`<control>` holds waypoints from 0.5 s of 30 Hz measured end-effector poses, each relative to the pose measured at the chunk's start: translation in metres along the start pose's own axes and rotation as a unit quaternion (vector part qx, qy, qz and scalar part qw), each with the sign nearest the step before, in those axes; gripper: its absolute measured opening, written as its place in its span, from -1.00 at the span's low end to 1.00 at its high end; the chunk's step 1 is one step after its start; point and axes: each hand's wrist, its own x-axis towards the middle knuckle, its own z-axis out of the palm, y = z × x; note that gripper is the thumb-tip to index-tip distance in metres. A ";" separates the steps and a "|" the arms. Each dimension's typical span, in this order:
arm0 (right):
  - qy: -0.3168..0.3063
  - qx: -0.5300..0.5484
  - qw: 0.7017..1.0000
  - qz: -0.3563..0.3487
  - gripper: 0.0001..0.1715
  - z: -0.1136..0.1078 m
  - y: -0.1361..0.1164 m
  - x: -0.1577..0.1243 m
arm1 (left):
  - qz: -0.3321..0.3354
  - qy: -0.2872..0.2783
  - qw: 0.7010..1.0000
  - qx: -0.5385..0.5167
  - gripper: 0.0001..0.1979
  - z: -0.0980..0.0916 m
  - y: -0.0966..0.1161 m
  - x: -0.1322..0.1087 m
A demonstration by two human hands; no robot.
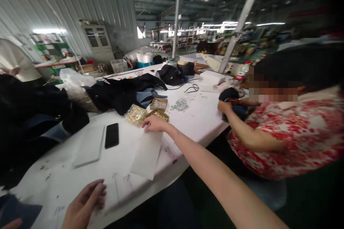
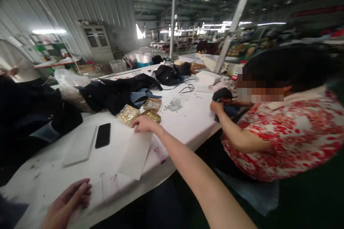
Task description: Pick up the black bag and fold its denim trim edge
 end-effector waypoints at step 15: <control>0.123 0.400 0.894 0.161 -0.23 0.008 -0.039 -0.052 | 0.054 -0.146 0.954 -0.258 -0.49 0.081 0.052 0.012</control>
